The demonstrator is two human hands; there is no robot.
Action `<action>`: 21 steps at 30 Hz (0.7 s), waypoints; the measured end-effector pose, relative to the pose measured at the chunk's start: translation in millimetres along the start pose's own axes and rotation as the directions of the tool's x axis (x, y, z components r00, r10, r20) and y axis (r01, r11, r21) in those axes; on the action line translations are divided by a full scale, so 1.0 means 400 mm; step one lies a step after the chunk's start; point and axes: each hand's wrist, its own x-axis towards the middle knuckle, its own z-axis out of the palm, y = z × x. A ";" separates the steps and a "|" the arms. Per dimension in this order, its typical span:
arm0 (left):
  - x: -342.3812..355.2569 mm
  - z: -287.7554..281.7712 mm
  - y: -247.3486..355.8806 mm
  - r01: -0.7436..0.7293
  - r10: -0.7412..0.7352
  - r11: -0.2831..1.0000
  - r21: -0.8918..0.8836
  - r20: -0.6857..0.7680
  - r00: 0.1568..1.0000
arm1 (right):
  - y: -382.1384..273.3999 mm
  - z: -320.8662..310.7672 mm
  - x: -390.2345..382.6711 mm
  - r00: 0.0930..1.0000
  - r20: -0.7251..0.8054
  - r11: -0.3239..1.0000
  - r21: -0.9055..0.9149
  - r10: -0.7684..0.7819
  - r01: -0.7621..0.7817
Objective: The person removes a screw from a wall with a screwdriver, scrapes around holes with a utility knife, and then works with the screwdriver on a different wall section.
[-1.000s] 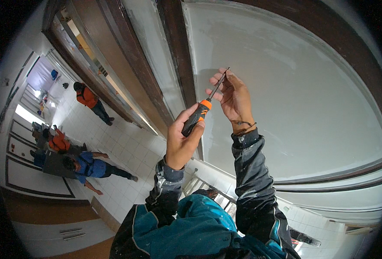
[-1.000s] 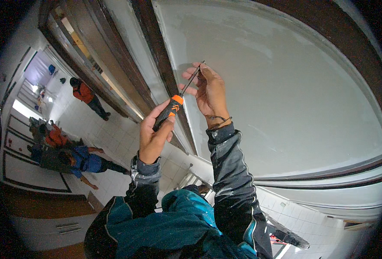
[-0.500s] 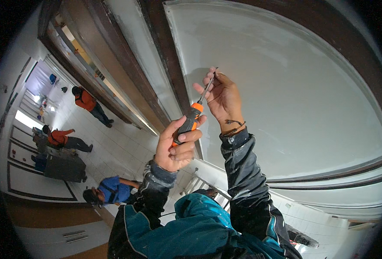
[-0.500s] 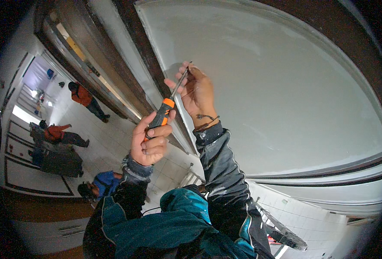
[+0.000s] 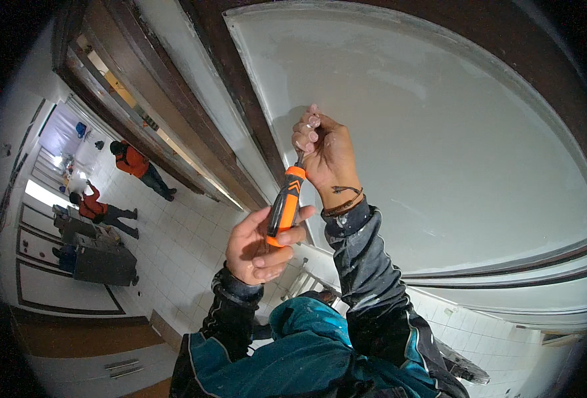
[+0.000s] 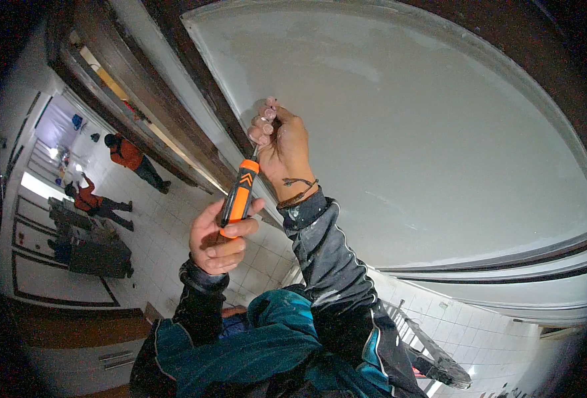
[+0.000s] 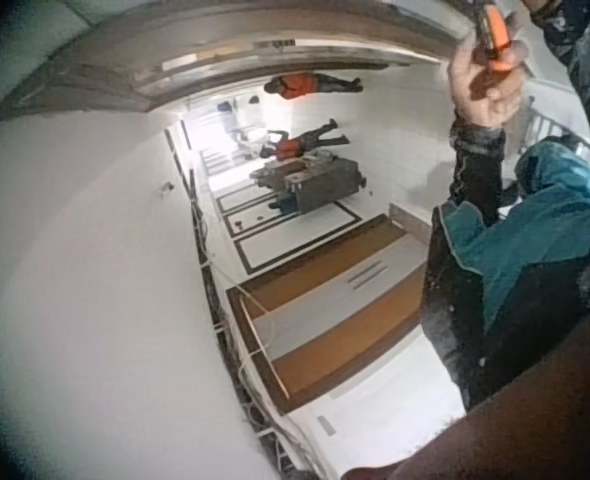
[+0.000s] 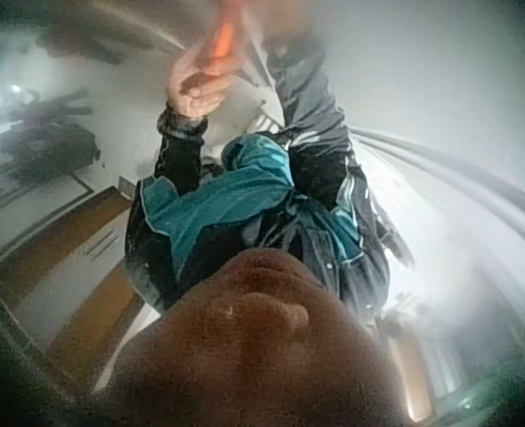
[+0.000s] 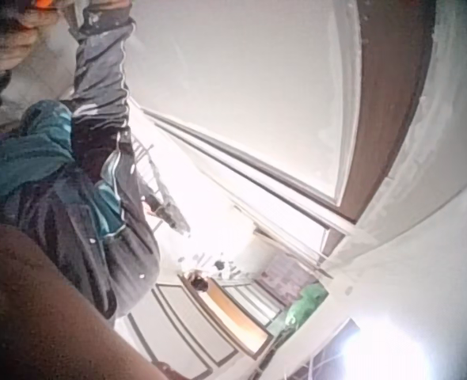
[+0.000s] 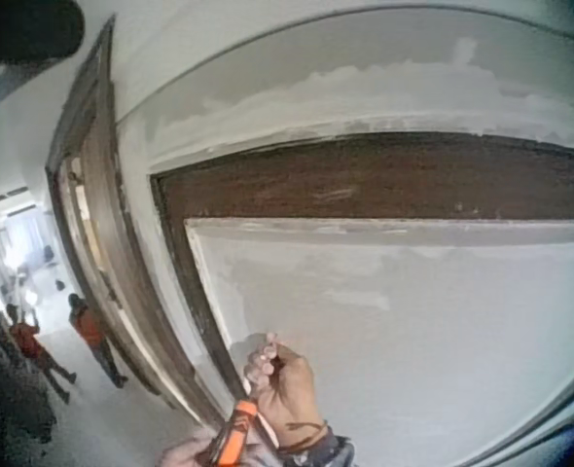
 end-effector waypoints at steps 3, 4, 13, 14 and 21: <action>-0.015 0.011 0.001 -0.121 0.201 0.936 0.330 -0.221 0.954 | -0.004 0.015 -0.001 0.999 -0.033 1.000 0.000 0.018 -0.018; -0.012 0.024 0.000 -0.119 0.199 0.937 0.329 -0.220 0.955 | -0.004 0.022 0.000 0.999 -0.042 1.000 0.006 0.008 -0.008; 0.034 0.079 -0.042 -0.070 0.221 0.901 0.427 -0.316 0.923 | -0.018 0.000 0.003 0.999 -0.032 0.999 0.045 0.019 -0.018; 0.019 0.050 -0.023 -0.047 0.077 0.965 0.256 -0.112 0.991 | -0.011 0.004 0.003 1.000 -0.006 0.998 0.057 0.029 -0.029; -0.001 -0.044 -0.029 -0.241 0.229 0.968 -0.064 -0.154 0.961 | -0.003 0.009 0.009 0.997 0.066 0.990 0.133 0.040 -0.048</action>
